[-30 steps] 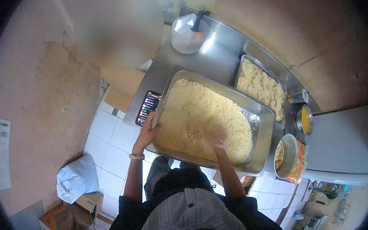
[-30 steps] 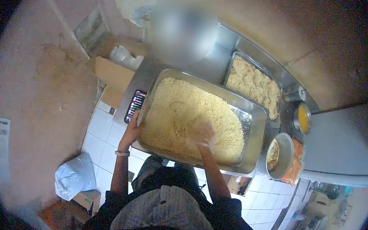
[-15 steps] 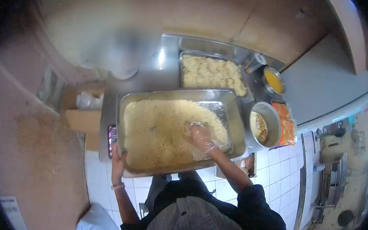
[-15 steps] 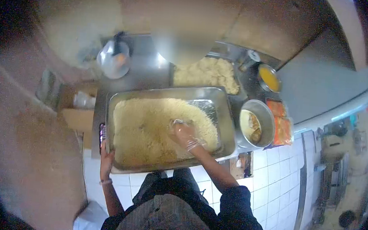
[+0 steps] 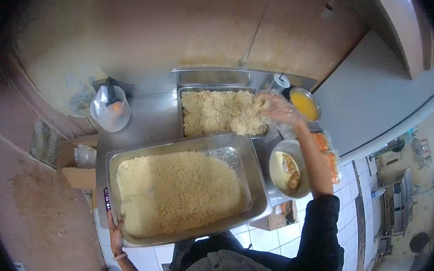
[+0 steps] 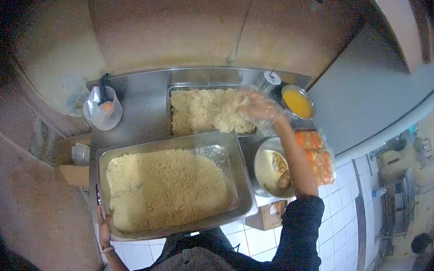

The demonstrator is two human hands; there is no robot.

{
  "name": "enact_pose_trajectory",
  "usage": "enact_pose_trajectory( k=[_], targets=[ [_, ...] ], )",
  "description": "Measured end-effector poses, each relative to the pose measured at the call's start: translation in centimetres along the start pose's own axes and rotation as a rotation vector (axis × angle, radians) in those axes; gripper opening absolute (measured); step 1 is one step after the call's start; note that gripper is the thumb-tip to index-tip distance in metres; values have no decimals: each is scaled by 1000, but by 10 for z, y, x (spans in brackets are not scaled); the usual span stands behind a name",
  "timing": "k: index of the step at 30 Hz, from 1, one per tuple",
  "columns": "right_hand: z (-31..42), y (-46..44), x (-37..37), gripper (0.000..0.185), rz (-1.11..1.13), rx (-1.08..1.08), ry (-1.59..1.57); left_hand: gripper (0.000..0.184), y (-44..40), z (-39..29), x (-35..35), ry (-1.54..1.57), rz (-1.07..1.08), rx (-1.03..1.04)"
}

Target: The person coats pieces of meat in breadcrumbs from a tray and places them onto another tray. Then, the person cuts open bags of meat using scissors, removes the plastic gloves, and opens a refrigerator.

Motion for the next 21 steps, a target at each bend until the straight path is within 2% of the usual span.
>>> enact_pose_trajectory(
  k=[2, 4, 5, 8, 10, 14, 18, 19, 20, 21],
  targets=[
    [-36, -27, -10, 51, -4, -23, 96, 61, -11, 22, -13, -9, -4, -5],
    [-74, -54, 18, 54, 215, -123, -67, 63, -10, 24, -17, -198, -51, -33],
    [-112, -70, 32, 57, 220, -83, 15, 64, -4, 9, -13, -280, -100, -47],
    [-164, -109, 64, 59, 292, -34, 95, 65, 7, -8, 1, -130, -122, -123],
    [-184, -134, 82, 60, 319, -18, 130, 66, 3, 2, -8, -146, -162, -55],
    [-217, -170, 108, 62, 309, 34, 199, 66, -1, 24, -22, -72, -155, -103],
    [-235, -186, 127, 64, 148, -118, 227, 66, 3, 22, -18, -19, -157, -151],
    [-237, -181, 118, 60, 145, 27, 298, 66, 5, 22, -19, -22, -157, -160],
    [-238, -173, 107, 57, 135, 171, 372, 66, 5, 21, -23, -163, -178, -165],
    [-240, -163, 116, 57, 137, 177, 373, 66, 4, 21, -27, -304, -194, -167]
  ],
)
Point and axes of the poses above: each hand's wrist, its own y-axis away from the middle knuckle, its own x-axis out of the palm, z = x × y, the point moved 10 cm from there along -y, towards the middle knuckle, and after that the axes turned 7 degrees about -z, right-handed, at the moved point
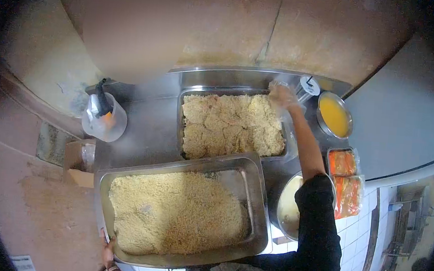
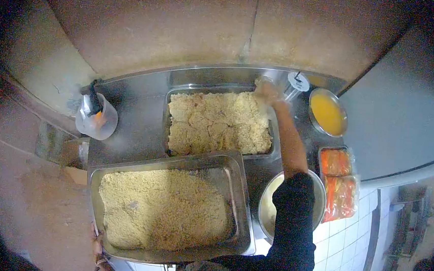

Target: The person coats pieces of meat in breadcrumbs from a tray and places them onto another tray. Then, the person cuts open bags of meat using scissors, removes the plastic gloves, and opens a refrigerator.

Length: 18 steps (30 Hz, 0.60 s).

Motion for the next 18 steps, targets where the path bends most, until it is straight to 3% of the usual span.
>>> enact_pose_trajectory(
  k=[2, 3, 5, 8, 9, 11, 15, 18],
  targets=[
    [-7, 26, -21, 49, -510, -17, -168, 65, 1, -1, 5, 95, 57, 42],
    [-2, 37, -21, 49, -510, -8, -163, 64, 1, -5, 9, 191, 106, 84],
    [-1, 56, 3, 43, -306, 231, -94, 63, 0, 1, 10, 231, 131, 18],
    [6, 52, 55, 37, -497, -120, 18, 62, -4, 10, 6, 228, 116, -35],
    [3, 53, 31, 35, -294, 120, -86, 62, -7, 9, 5, 174, 96, -4],
    [7, 77, -7, 29, -359, 7, -251, 62, -10, 8, 0, 81, 64, 57],
    [29, 194, -106, 37, -385, 77, -284, 62, -24, 12, -3, 6, 51, 157],
    [29, 278, -104, 38, -297, 100, -207, 61, -29, 17, -6, 2, 74, 203]
  ],
)
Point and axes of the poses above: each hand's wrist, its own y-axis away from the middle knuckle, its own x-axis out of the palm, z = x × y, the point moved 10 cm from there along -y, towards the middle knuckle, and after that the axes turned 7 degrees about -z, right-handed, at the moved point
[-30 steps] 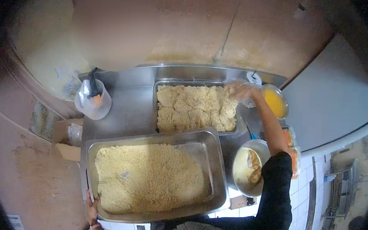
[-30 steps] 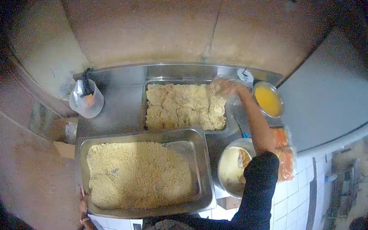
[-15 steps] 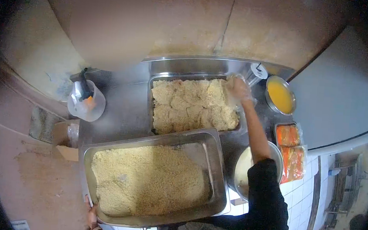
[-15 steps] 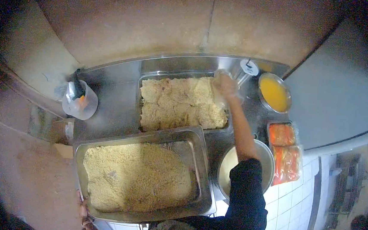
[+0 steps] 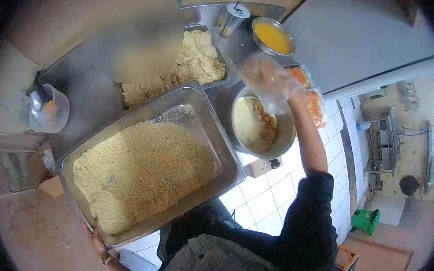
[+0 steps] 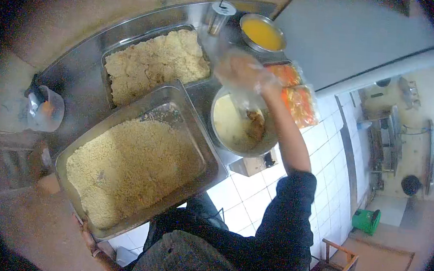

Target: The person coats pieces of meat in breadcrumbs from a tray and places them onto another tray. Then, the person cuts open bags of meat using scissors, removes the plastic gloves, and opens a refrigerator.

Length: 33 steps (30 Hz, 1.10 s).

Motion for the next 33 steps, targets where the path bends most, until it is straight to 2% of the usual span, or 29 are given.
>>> enact_pose_trajectory(
  k=[5, 7, 9, 11, 12, 14, 15, 17, 19, 21, 23, 24, 26, 27, 30, 33],
  targets=[
    [-33, 135, 46, 39, 232, -111, 321, 62, 11, -28, 13, -23, 27, -8],
    [-39, 152, 54, 40, 220, -56, 336, 63, 13, -35, 14, -19, 8, 11],
    [-54, 157, 61, 36, 280, 116, 266, 64, 18, -39, 23, 47, 95, -46],
    [-68, 165, 110, 27, 534, -106, 565, 64, 14, -31, 18, 40, 63, -26],
    [-80, 167, 120, 27, 534, -109, 567, 65, 11, -27, 14, 29, 34, -6],
    [-80, 169, 131, 23, 397, -407, 612, 65, 8, -22, 11, -7, 23, 2],
    [-94, 169, 137, 23, 397, -415, 612, 65, 8, -21, 9, -48, 17, 11],
    [-107, 161, 121, 21, 186, -368, 406, 65, 6, -16, 11, 38, 48, -19],
    [-100, 147, 97, 22, 193, -330, 380, 65, 8, -17, 17, 127, 81, -48],
    [-85, 138, 74, 23, 198, -280, 355, 65, 10, -27, 13, -60, 32, 2],
    [-81, 124, 51, 28, 77, -89, 107, 65, 7, -22, 13, -36, 34, 4],
    [-83, 125, 55, 28, 73, -93, 109, 65, 6, -20, 13, -11, 30, 1],
    [-111, 126, 65, 38, -136, 44, -103, 65, 9, -23, 14, 4, 46, -10],
    [-118, 125, 78, 38, -136, 36, -107, 64, 11, -24, 15, 12, 66, -22],
    [-148, 126, 128, 39, 26, 139, 138, 65, 8, -25, 16, -1, 62, -29],
    [-152, 123, 135, 41, 128, 205, 307, 64, 13, -35, 21, 43, 62, -4]
  ],
)
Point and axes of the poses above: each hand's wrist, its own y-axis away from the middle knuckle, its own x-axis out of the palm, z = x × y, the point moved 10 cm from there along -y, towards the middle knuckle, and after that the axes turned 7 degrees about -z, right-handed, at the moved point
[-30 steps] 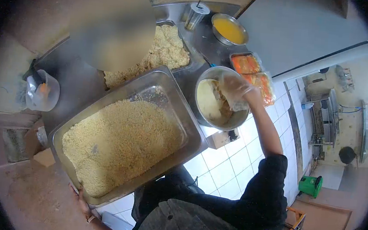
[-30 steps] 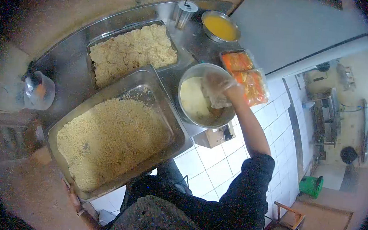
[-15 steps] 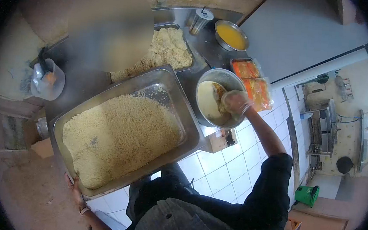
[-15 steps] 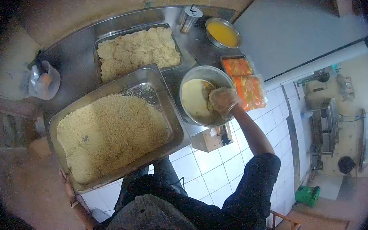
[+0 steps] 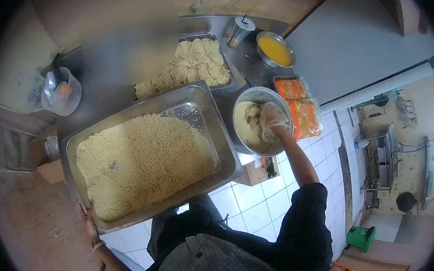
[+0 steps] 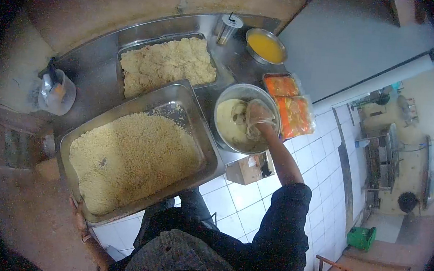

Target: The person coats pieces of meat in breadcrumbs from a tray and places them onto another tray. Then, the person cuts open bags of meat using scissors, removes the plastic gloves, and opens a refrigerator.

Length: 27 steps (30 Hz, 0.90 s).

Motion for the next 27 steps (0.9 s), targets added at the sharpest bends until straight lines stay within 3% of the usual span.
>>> enact_pose_trajectory(
  k=[1, 3, 5, 6, 8, 11, 17, 21, 23, 27],
  targets=[
    [32, 6, -36, 37, 87, 6, 44, 64, 3, -6, 0, 2, -5, 0],
    [30, 7, -20, 33, 177, 11, 87, 64, 7, -9, 0, -80, -15, -60],
    [-3, -5, 32, 32, -106, -174, -240, 64, 6, -7, 2, 6, -3, -64],
    [9, -6, 19, 32, -107, -172, -238, 65, 6, -5, 4, 96, 9, -66],
    [38, -13, 0, 29, 123, -75, 212, 65, 4, -2, 5, 119, 8, -56],
    [51, -14, -3, 25, -4, -113, 294, 65, -6, 21, -7, 125, 7, -57],
    [58, -22, 11, 20, -12, -234, 464, 65, -5, 15, -4, 93, -23, -41],
    [63, -19, -49, 19, -170, -260, 324, 64, -2, 8, -10, -130, -60, -29],
    [42, -25, -75, 23, -53, -28, 178, 64, -1, 12, -8, -51, -54, -45],
    [68, -6, -84, 23, -32, -30, 203, 66, -5, 10, -7, -29, -37, -18]
  ],
)
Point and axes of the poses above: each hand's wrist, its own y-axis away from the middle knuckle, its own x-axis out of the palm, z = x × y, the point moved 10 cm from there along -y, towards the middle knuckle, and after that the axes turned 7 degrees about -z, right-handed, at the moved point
